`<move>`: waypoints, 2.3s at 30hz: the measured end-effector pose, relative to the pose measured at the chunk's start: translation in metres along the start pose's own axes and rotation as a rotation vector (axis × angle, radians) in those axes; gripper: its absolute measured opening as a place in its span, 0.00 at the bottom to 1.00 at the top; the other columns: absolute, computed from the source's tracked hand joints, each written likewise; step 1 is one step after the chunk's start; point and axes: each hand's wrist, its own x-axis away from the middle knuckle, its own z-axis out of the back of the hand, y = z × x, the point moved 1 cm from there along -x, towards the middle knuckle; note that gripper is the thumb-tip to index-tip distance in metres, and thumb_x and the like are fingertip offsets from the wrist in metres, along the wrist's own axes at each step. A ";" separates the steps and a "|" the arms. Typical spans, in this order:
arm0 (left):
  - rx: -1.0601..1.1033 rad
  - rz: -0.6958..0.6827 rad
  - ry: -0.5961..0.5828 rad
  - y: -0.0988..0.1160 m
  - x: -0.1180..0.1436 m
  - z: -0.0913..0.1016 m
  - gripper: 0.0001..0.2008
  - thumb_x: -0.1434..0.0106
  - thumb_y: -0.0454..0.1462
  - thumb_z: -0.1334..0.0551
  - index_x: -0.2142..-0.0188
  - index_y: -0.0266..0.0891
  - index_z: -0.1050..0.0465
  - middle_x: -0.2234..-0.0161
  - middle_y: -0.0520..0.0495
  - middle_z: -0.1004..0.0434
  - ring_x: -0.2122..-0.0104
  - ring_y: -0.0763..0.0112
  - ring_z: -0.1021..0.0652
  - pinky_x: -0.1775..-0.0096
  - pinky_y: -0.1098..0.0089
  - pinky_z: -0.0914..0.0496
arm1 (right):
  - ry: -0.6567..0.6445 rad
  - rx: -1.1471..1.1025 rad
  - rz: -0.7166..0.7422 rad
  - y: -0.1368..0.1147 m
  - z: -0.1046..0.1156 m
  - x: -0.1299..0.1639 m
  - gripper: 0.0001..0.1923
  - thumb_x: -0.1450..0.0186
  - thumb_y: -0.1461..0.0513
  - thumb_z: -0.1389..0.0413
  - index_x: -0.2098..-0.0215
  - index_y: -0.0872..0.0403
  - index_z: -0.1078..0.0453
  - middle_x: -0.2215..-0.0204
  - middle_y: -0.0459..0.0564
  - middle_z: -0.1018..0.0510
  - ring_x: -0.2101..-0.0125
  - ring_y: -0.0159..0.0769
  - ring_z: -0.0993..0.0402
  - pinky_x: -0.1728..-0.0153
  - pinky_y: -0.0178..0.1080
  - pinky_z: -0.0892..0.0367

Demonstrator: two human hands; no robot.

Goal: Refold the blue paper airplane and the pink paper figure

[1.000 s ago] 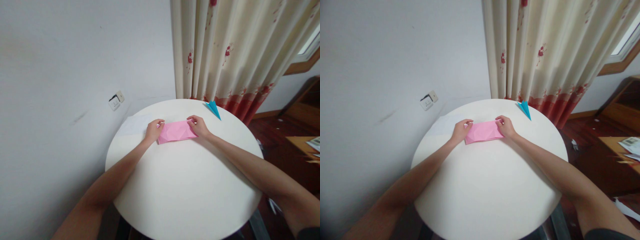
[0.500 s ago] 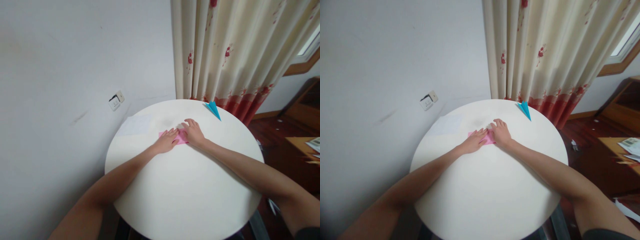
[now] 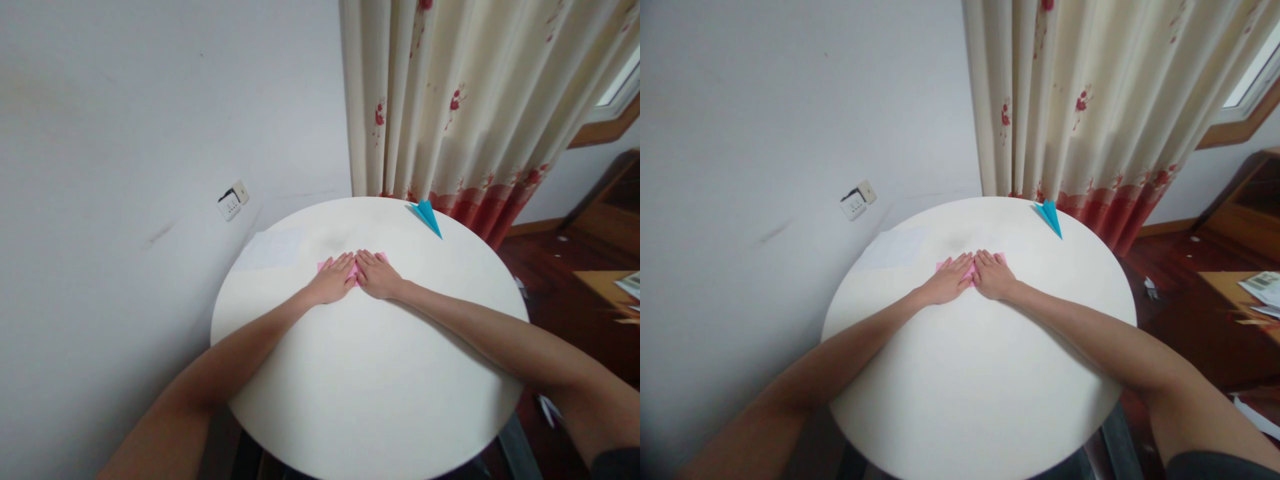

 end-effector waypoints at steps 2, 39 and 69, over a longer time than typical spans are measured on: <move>-0.001 0.010 -0.002 -0.001 -0.001 0.000 0.30 0.27 0.46 0.57 0.29 0.37 0.55 0.28 0.40 0.58 0.29 0.60 0.53 0.33 0.53 0.56 | -0.008 -0.006 -0.003 0.000 0.000 0.000 0.32 0.27 0.56 0.63 0.31 0.67 0.49 0.30 0.64 0.49 0.31 0.48 0.55 0.33 0.52 0.56; -0.025 0.086 0.008 -0.019 -0.013 -0.008 0.30 0.28 0.53 0.57 0.30 0.52 0.52 0.28 0.51 0.58 0.29 0.55 0.53 0.34 0.42 0.59 | -0.006 0.014 -0.052 0.007 -0.004 0.002 0.33 0.27 0.53 0.63 0.29 0.62 0.51 0.30 0.61 0.50 0.30 0.48 0.56 0.34 0.55 0.57; -0.033 0.016 0.064 -0.002 -0.007 0.000 0.31 0.27 0.49 0.55 0.31 0.37 0.50 0.29 0.41 0.52 0.30 0.60 0.50 0.33 0.52 0.55 | 0.059 0.037 -0.184 0.009 0.000 0.001 0.32 0.28 0.54 0.56 0.32 0.65 0.46 0.31 0.66 0.48 0.31 0.54 0.57 0.34 0.57 0.58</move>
